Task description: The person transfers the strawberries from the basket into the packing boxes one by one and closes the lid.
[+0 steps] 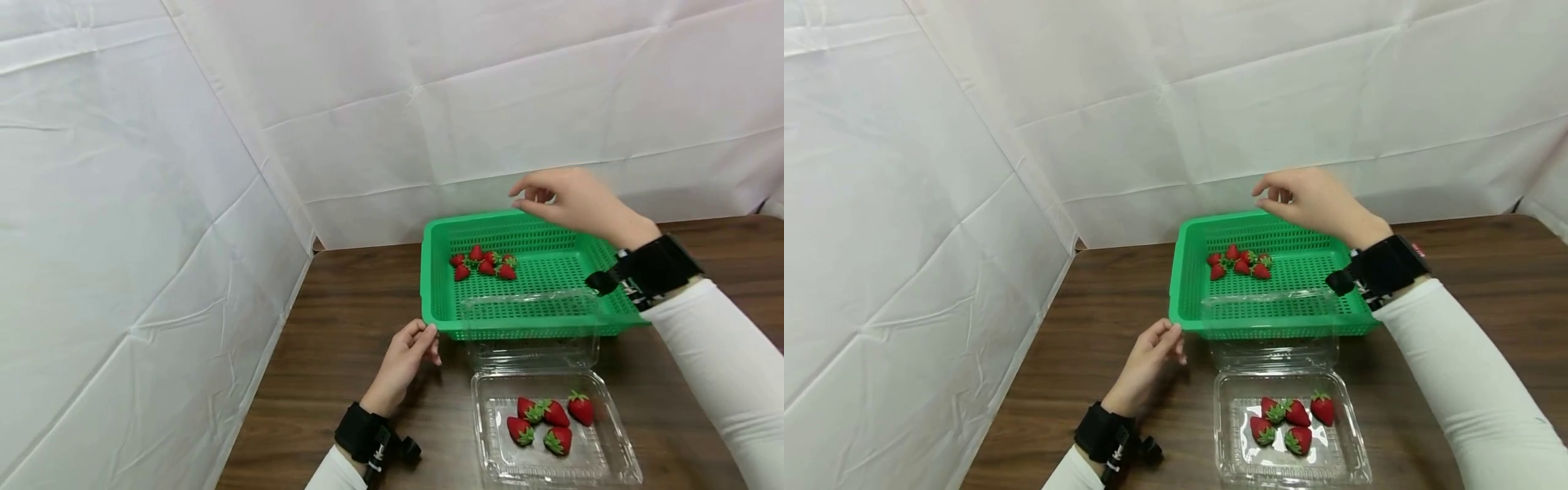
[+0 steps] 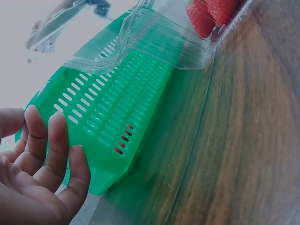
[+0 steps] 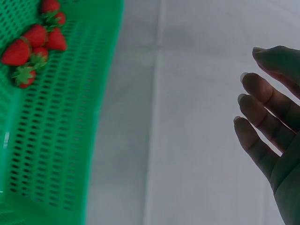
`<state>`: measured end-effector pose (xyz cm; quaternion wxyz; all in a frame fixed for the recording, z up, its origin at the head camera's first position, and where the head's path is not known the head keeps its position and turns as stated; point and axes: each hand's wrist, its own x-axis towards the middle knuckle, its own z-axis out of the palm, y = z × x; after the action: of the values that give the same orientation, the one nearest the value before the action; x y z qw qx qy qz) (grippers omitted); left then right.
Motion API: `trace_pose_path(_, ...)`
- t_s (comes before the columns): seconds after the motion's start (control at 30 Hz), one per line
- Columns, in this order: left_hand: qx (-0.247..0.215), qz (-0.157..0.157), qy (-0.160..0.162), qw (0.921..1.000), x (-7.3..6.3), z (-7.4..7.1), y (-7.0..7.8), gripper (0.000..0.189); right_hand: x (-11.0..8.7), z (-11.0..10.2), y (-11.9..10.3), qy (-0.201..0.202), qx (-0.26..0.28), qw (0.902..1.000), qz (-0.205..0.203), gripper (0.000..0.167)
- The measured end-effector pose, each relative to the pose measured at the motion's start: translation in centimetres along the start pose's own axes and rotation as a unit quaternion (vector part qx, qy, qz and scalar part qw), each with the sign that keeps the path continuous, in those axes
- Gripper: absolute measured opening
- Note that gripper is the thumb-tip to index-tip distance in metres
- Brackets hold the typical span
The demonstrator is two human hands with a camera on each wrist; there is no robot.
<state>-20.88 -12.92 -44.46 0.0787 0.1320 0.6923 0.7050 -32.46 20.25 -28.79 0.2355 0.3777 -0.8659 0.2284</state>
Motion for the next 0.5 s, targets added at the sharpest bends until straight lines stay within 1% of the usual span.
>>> trace_pose_path(0.13, 0.002, 0.002, 0.003, 1.0, -0.3, 0.1, 0.0, 0.029, 0.3, 2.6, 2.0, -0.043, 0.008, 0.9985, 0.034, 0.021)
trace_pose_path(0.23, 0.004, 0.005, 0.001, 1.0, -0.2, 0.1, 0.1, 0.03, 0.2, 4.2, 3.3, -0.085, 0.009, 0.9947, 0.058, 0.023)
trace_pose_path(0.3, 0.005, 0.005, 0.001, 1.0, -0.1, 0.2, 0.2, 0.03, -0.1, 5.3, 4.0, -0.125, 0.013, 0.9894, 0.073, 0.026)
trace_pose_path(0.4, 0.004, 0.005, 0.003, 1.0, -0.1, 0.3, 0.2, 0.028, -0.8, 6.9, 4.8, -0.184, 0.024, 0.9785, 0.089, 0.029)
trace_pose_path(0.5, 0.003, 0.005, 0.001, 1.0, -0.3, 0.3, 0.1, 0.027, -1.7, 8.3, 5.3, -0.225, 0.054, 0.9674, 0.102, 0.03)
